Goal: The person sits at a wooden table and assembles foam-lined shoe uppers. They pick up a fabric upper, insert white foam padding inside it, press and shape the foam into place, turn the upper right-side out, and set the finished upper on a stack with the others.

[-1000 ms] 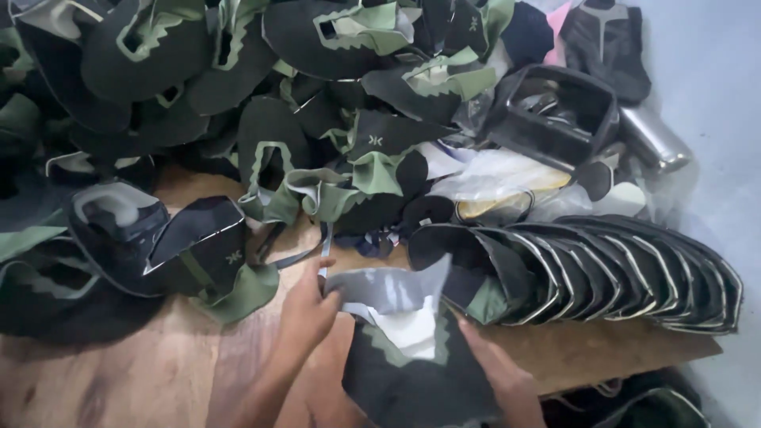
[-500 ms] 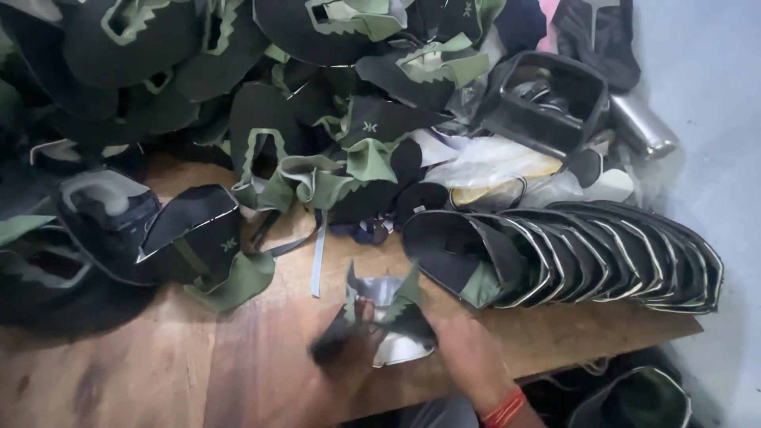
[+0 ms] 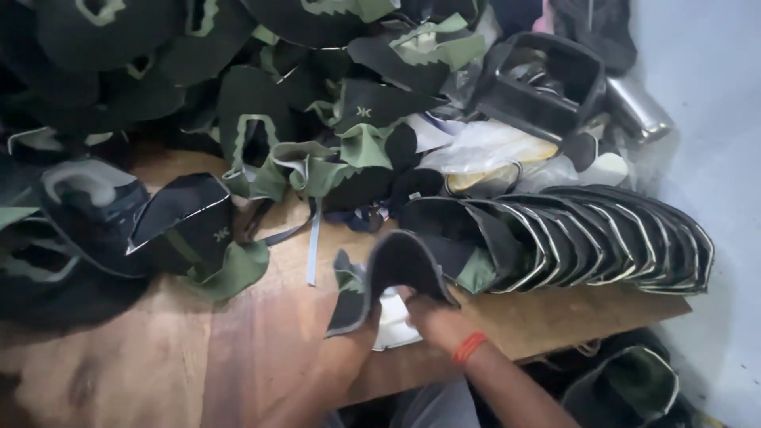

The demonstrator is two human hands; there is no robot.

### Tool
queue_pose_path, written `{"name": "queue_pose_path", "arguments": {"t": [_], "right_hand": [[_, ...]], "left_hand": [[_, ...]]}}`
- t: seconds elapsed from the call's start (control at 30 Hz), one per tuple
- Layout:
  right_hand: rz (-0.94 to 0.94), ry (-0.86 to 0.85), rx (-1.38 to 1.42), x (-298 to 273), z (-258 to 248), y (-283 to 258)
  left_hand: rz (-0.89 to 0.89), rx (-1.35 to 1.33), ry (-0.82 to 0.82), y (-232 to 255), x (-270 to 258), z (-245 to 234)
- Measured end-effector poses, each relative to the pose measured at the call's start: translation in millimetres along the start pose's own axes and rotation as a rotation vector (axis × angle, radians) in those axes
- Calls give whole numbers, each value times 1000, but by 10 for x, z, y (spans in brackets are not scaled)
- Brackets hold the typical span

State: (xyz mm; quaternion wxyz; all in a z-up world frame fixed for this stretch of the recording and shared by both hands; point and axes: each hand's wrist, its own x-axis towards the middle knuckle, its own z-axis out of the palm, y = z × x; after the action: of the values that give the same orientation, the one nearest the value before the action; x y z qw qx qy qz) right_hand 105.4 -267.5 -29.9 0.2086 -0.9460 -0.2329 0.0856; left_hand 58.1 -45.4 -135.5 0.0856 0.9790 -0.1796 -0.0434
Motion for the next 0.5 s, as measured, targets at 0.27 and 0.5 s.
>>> {"name": "queue_pose_path", "arguments": {"t": [0.27,0.5], "right_hand": [[338,-76,4,1,-53,-130],[-35,131,124,-190,-81,-176]], "left_hand": [[17,-103,50,9,-287,295],[50,-174,99,71,-213,37]]}}
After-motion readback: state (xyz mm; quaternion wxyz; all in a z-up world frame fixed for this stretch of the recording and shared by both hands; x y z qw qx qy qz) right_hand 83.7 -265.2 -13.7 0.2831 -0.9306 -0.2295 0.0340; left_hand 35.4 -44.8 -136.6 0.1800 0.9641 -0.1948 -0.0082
